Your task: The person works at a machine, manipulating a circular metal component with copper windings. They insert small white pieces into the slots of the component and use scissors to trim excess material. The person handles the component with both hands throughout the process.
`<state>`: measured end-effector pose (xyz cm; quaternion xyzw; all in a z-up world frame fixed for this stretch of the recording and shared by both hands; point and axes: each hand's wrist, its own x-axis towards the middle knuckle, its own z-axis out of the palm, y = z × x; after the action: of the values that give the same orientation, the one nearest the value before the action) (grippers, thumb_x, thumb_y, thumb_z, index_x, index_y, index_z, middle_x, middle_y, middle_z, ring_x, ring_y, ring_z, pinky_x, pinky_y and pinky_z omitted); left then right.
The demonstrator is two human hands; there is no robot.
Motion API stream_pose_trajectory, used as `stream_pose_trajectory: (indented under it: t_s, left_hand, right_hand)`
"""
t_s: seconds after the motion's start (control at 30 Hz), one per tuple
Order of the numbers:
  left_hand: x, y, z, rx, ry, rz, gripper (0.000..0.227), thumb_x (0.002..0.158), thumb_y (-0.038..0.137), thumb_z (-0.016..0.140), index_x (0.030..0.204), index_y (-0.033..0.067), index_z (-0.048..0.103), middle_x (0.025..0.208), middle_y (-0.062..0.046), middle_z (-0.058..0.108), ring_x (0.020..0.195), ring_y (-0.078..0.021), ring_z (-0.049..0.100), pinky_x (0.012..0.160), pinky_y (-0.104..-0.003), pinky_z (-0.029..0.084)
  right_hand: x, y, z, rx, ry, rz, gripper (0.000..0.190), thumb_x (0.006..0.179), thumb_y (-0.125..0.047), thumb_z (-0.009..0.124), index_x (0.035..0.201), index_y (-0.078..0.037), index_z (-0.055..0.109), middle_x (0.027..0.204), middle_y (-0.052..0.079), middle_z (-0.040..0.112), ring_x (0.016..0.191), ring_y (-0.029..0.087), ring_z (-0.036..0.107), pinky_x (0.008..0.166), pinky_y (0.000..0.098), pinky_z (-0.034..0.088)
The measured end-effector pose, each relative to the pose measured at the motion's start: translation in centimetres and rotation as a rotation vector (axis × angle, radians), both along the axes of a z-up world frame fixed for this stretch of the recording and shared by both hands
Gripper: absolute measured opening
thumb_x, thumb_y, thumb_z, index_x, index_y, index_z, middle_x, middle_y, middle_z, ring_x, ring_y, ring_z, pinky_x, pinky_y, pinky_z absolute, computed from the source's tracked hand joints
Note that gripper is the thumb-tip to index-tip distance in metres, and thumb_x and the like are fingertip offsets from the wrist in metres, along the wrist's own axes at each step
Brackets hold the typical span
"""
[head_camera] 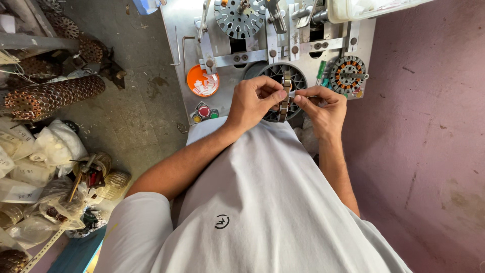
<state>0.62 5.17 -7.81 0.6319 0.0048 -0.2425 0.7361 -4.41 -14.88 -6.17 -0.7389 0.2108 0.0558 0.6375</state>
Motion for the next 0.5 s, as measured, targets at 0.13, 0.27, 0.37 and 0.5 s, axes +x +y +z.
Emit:
stream_pose_trajectory:
  t_s: [0.13, 0.27, 0.37, 0.5]
  left_hand:
    - [-0.3, -0.1, -0.2, -0.046, 0.021, 0.018, 0.014, 0.092, 0.010, 0.077, 0.097, -0.0032, 0.075, 0.084, -0.008, 0.077, 0.070, -0.0091, 0.074, 0.061, -0.024, 0.064]
    - [-0.8, 0.3, -0.5, -0.085, 0.021, 0.006, 0.016, 0.095, 0.010, 0.073, 0.104, -0.0031, 0.075, 0.088, -0.009, 0.078, 0.074, -0.0112, 0.075, 0.066, -0.024, 0.064]
    - [-1.1, 0.5, -0.4, -0.090, 0.034, 0.005, 0.017, 0.095, 0.008, 0.071, 0.108, -0.0028, 0.074, 0.090, -0.009, 0.079, 0.077, -0.0125, 0.078, 0.069, -0.024, 0.064]
    - [-1.0, 0.3, 0.2, -0.020, 0.039, 0.016, 0.017, 0.092, 0.007, 0.073, 0.105, -0.0022, 0.076, 0.088, -0.010, 0.080, 0.074, -0.0124, 0.078, 0.067, -0.023, 0.064]
  right_hand:
    - [0.0, -0.2, -0.6, -0.045, -0.002, 0.043, 0.014, 0.086, 0.001, 0.085, 0.098, -0.001, 0.078, 0.089, 0.006, 0.076, 0.079, 0.007, 0.068, 0.070, 0.0202, 0.057]
    - [-0.1, 0.2, -0.6, -0.055, -0.053, 0.096, 0.012, 0.087, 0.001, 0.084, 0.097, -0.002, 0.078, 0.090, 0.003, 0.075, 0.081, 0.006, 0.068, 0.073, 0.0196, 0.056]
    - [0.0, 0.5, -0.3, -0.046, -0.064, 0.105, 0.011, 0.088, 0.000, 0.084, 0.097, -0.003, 0.078, 0.090, 0.002, 0.074, 0.080, 0.005, 0.067, 0.071, 0.0192, 0.056]
    - [-0.5, 0.6, 0.3, -0.152, -0.071, 0.108, 0.011, 0.090, 0.000, 0.084, 0.099, -0.003, 0.079, 0.083, 0.000, 0.071, 0.072, 0.002, 0.058, 0.063, 0.0176, 0.045]
